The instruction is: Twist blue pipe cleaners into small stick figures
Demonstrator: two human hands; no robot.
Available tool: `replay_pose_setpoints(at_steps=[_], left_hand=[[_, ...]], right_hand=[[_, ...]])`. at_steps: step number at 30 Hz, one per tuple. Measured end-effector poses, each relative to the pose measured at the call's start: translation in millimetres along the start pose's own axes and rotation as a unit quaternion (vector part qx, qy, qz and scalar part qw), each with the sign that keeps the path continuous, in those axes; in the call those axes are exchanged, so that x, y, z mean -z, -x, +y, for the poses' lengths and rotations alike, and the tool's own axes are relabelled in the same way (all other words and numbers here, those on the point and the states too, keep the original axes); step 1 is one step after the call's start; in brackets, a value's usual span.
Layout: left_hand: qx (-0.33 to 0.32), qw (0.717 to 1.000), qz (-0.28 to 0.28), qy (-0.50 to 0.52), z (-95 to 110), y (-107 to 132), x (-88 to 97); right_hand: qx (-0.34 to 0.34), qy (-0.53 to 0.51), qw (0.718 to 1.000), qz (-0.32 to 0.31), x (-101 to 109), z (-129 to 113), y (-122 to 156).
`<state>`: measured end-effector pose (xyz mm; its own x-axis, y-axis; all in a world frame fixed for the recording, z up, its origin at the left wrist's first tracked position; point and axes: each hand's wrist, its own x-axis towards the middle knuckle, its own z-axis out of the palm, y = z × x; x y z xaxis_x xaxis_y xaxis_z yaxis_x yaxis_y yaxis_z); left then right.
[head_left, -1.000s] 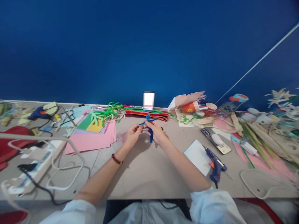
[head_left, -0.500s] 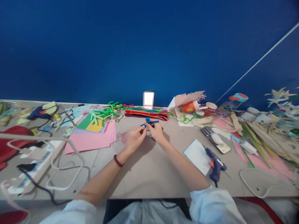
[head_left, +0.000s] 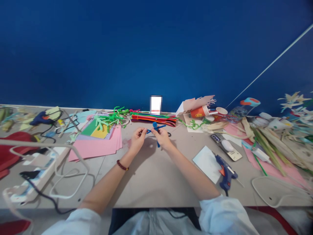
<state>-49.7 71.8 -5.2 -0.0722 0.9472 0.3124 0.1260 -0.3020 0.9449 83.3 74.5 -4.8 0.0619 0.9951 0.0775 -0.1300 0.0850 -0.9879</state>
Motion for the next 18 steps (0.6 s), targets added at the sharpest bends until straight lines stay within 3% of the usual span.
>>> replay_pose_setpoints(at_steps=[4,8,13,18], left_hand=[[0.044,0.996,-0.058,0.059,-4.7,4.6,-9.3],[0.046,0.994,-0.078,0.066,-5.2,12.2,-19.4],[-0.054,0.993,-0.081,-0.06,5.8,20.0,-19.0],[-0.183,0.955,-0.043,-0.229,17.6,19.7,-5.3]], right_hand=[[-0.031,-0.086,0.996,0.02,-5.0,-2.7,1.0],[-0.043,-0.109,0.992,0.051,-7.8,-3.1,1.9],[-0.012,-0.053,0.996,0.069,-5.2,0.4,2.5],[0.111,0.151,0.98,0.067,3.5,-1.5,2.3]])
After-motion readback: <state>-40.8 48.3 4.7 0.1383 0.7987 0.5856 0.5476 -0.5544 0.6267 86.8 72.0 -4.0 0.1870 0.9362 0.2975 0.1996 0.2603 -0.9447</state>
